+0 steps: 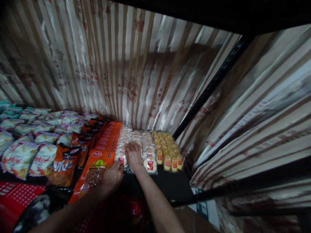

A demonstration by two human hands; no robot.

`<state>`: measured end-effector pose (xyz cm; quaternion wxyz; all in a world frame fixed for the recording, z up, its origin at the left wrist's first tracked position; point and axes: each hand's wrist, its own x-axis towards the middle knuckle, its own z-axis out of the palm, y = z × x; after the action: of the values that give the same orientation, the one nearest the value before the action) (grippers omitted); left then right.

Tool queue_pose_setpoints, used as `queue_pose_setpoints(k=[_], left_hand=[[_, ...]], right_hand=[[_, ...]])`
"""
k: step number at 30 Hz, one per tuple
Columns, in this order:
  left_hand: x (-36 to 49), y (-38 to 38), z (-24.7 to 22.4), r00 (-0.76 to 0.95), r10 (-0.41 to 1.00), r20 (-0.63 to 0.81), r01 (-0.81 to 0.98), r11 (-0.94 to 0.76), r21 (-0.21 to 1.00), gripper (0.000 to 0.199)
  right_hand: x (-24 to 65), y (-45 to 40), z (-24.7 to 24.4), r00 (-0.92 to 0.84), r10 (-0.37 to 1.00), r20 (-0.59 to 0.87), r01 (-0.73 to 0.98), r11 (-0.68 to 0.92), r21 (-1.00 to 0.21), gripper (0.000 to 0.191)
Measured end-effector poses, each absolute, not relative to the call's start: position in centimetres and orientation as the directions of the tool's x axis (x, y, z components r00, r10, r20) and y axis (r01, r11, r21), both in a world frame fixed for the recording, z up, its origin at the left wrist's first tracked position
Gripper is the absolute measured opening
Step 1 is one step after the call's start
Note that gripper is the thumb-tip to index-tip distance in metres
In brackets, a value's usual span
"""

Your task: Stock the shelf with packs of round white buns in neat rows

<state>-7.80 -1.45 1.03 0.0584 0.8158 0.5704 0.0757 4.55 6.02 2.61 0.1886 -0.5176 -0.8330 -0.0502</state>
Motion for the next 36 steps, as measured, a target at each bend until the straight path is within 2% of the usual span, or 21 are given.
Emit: queue_pose_setpoints(k=[5,11,14,17,22,36], left_hand=[[-7.8,-1.8,1.0,0.332,0.942,0.043,0.932,-0.334,0.139,0.034],[-7.8,-2.1,0.7,0.345,0.934,0.091,0.920,-0.355,0.165,0.035],[-7.8,-2.3,0.7,0.351,0.933,0.080,0.919,-0.360,0.162,0.036],[-7.6,-2.3,0.8,0.331,0.941,0.071,0.926,-0.339,0.165,0.039],[-7.5,-2.6,1.0,0.331,0.938,0.105,0.919,-0.346,0.190,0.040],[-7.8,-4.1,0.0,0.403,0.912,0.078,0.909,-0.409,0.085,0.041]], right_hand=[[4.1,3.0,2.3,-0.349,0.821,0.452,0.843,0.486,-0.231,0.023],[3.8,-1.2,-0.7,-0.263,0.863,0.431,0.803,0.443,-0.399,0.034],[3.9,-2.1,-2.5,-0.232,0.884,0.407,0.797,0.412,-0.441,0.041],[4.0,-2.1,-3.4,-0.241,0.893,0.381,0.788,0.409,-0.460,0.046],[3.8,-2.0,-3.4,-0.251,0.897,0.364,0.777,0.411,-0.477,0.046],[3.6,-2.4,-3.5,-0.233,0.902,0.363,0.793,0.392,-0.467,0.044]])
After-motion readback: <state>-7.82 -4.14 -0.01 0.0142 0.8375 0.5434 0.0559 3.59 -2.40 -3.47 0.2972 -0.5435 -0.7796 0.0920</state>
